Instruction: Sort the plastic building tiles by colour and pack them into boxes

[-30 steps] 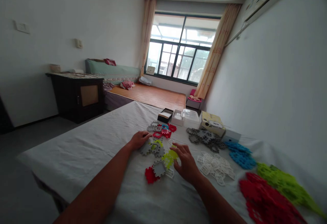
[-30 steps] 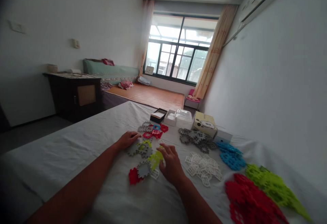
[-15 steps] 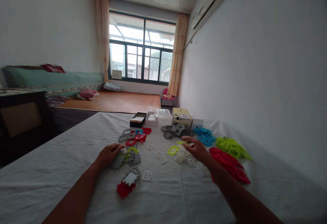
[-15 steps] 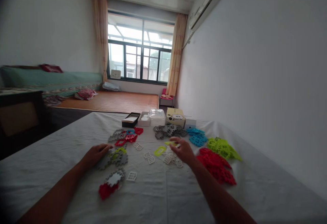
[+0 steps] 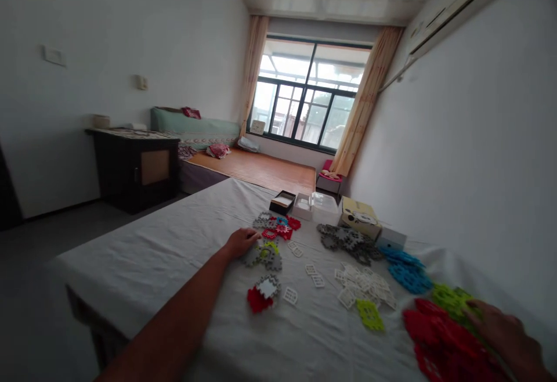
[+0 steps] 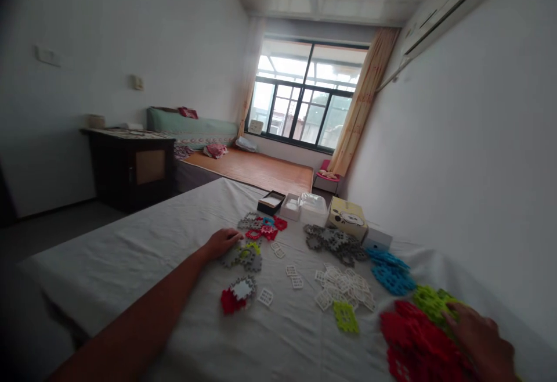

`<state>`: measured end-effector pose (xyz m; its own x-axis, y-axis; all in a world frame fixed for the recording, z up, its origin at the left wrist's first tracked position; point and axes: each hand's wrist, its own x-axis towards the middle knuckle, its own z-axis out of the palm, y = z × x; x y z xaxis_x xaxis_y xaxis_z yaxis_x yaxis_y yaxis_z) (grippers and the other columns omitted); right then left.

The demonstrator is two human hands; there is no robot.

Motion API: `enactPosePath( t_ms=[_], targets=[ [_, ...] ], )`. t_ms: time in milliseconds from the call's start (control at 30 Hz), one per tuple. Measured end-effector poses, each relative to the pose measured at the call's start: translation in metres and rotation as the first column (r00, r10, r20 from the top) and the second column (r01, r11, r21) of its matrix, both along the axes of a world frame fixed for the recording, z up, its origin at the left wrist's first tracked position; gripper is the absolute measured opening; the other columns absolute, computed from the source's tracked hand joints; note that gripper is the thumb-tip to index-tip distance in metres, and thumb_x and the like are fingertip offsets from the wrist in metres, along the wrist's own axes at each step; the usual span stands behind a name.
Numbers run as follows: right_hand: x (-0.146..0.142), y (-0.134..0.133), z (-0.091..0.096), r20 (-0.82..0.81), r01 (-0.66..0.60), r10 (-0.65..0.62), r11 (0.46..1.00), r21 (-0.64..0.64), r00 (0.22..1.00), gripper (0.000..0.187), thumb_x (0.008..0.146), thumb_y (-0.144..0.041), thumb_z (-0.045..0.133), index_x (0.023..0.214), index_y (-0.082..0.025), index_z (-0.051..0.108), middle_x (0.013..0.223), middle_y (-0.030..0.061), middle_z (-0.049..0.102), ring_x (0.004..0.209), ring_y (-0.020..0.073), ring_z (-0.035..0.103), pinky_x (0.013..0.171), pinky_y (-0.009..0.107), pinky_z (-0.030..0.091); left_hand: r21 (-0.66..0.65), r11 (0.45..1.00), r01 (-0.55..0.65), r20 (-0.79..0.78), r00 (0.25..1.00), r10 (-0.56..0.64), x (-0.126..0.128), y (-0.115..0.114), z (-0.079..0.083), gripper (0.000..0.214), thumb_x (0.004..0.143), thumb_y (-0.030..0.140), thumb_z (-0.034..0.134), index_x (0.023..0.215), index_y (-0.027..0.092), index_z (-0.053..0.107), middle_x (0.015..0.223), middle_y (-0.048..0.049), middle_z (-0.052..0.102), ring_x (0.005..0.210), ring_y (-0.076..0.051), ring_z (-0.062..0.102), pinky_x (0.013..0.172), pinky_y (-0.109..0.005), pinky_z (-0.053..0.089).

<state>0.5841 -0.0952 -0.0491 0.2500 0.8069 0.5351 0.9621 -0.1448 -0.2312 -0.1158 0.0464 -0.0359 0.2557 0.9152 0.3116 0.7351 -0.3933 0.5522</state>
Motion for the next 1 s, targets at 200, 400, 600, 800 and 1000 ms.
enactPosePath(
  t_ms=[200,400,600,800,1000],
  targets=[
    [-0.116,0.019,0.054,0.048,-0.065,0.072,0.989,-0.129,0.996,0.044,0.075,-0.048,0.037,0.094,-0.021,0.065,0.106,0.0189,0.065,0.100,0.0347,0.059,0.084,0.050,0.043,-0.031,0.999,0.007,0.011,1.000,-0.007,0.000,0.005,-0.001,0.040,0.082,0.046,0.040,0.092,0.022,0.072,0.095,-0.0029,0.072,0.087,-0.019,0.063,0.076,-0.023,0.043],
    [-0.239,0.006,0.045,-0.125,-0.391,0.379,0.793,-0.468,0.917,0.042,0.076,-0.055,0.047,0.100,-0.024,0.062,0.094,0.0075,0.069,0.083,0.0229,0.065,0.072,0.031,0.050,0.000,1.000,0.014,0.013,1.000,-0.014,-0.001,0.004,-0.001,0.040,0.081,0.045,0.041,0.093,0.022,0.072,0.093,-0.0032,0.072,0.086,-0.019,0.064,0.074,-0.023,0.044],
    [-0.262,-0.022,0.013,-0.079,-0.428,0.427,0.842,-0.329,0.901,0.045,0.070,-0.035,0.056,0.113,-0.023,0.058,0.116,0.0109,0.060,0.106,0.0254,0.057,0.092,0.035,0.045,-0.024,0.999,0.023,0.027,0.999,-0.022,-0.002,0.006,-0.001,0.042,0.081,0.046,0.041,0.095,0.021,0.071,0.096,-0.0034,0.072,0.089,-0.019,0.063,0.075,-0.022,0.043],
    [-0.166,-0.006,0.045,0.085,-0.129,0.140,0.983,-0.127,0.986,0.054,0.069,-0.031,0.049,0.121,-0.015,0.049,0.119,0.0145,0.056,0.111,0.0261,0.053,0.096,0.039,0.041,-0.047,0.998,0.036,0.016,0.999,-0.035,-0.001,0.007,0.001,0.042,0.081,0.048,0.040,0.094,0.022,0.071,0.093,-0.0030,0.072,0.087,-0.020,0.063,0.072,-0.023,0.043],
    [-0.044,-0.006,0.048,0.209,0.435,-0.393,0.872,-0.225,0.896,0.054,0.073,-0.041,0.048,0.122,-0.018,0.050,0.121,0.0158,0.056,0.110,0.0363,0.050,0.081,0.051,0.045,-0.035,0.999,0.034,0.009,0.999,-0.033,-0.003,0.008,0.000,0.042,0.080,0.049,0.041,0.093,0.023,0.071,0.094,-0.0023,0.072,0.088,-0.020,0.063,0.072,-0.023,0.043]
  ],
)
